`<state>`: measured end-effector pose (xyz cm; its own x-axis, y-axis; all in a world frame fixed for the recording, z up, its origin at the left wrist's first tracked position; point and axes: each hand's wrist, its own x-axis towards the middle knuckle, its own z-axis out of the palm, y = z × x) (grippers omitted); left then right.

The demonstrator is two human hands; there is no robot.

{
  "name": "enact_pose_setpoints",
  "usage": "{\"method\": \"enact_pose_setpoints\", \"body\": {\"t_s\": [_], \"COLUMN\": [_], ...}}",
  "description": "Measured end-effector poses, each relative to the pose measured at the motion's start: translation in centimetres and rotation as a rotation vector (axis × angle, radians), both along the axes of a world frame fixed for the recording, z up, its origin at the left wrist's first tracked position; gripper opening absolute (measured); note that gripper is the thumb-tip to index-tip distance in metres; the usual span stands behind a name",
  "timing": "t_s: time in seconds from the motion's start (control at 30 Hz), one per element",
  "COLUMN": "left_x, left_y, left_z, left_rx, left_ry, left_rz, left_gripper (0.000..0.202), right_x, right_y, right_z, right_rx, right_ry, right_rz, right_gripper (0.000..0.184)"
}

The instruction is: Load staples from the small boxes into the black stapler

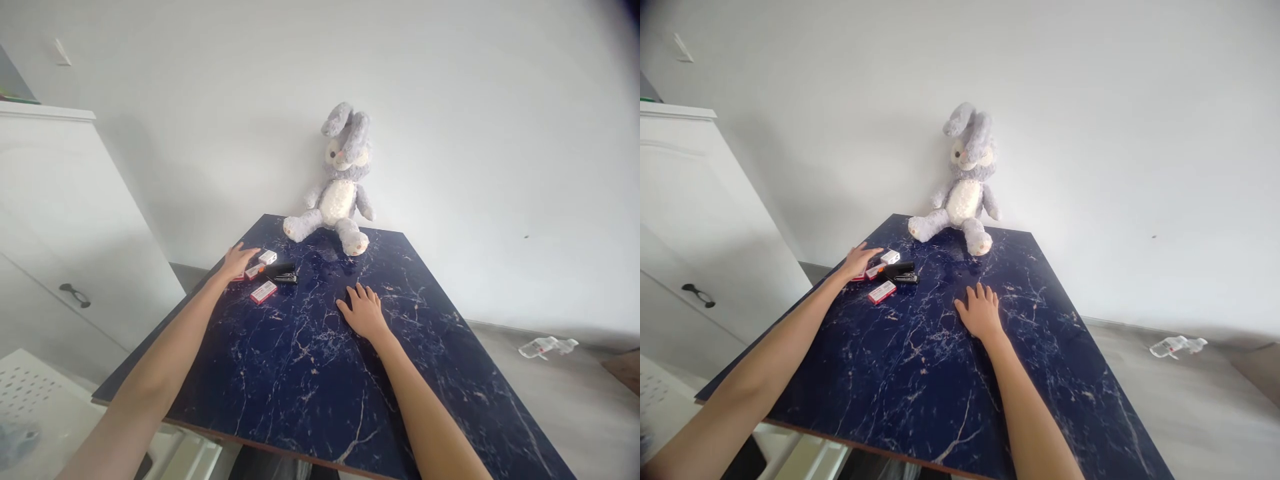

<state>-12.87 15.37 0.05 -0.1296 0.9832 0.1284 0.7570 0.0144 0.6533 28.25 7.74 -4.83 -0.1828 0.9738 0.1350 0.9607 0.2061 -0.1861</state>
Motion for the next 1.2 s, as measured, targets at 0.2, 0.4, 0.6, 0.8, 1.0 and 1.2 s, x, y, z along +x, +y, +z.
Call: {"method": "enact_pose_setpoints", "body": {"t_s": [0.2,0.4,0.6,0.8,1.0,1.2], "left_x": [3.9,7.1,11.6,12.8,12.8,12.6], "left_y": [-0.6,-3.6,-6.6,-3.8,-3.4,-6.9], "left_z": [-0.3,-0.7,-1.1,-1.8,-2.7,-1.9], "left_rx": [-0.046,0.016,0.118,0.219,0.114,-0.006], "left_ry": [-0.053,0.037,0.021,0.039,0.051,-0.078], "left_rz": [-0.308,-0.496,-0.673,-0.357,-0.611,-0.663], "left_gripper": [0.055,0.049,0.040,0.048,0.048,0.053], "right_x": [0.1,0.0,0.0,-0.7,-1.3,-1.9], "right_y": [-0.1,-0.2,-0.1,0.1,-0.9,-2.0], "right_z": [0.2,0.4,0.2,0.6,1.9,3.1], "right_rx": [-0.013,-0.020,0.012,0.070,0.078,-0.031], "right_ry": [0.010,0.009,0.039,0.128,0.265,0.443], "right_rz": [0.019,0.013,0.012,-0.006,0.259,0.366], "right_gripper": [0.072,0.071,0.067,0.057,0.064,0.076]}}
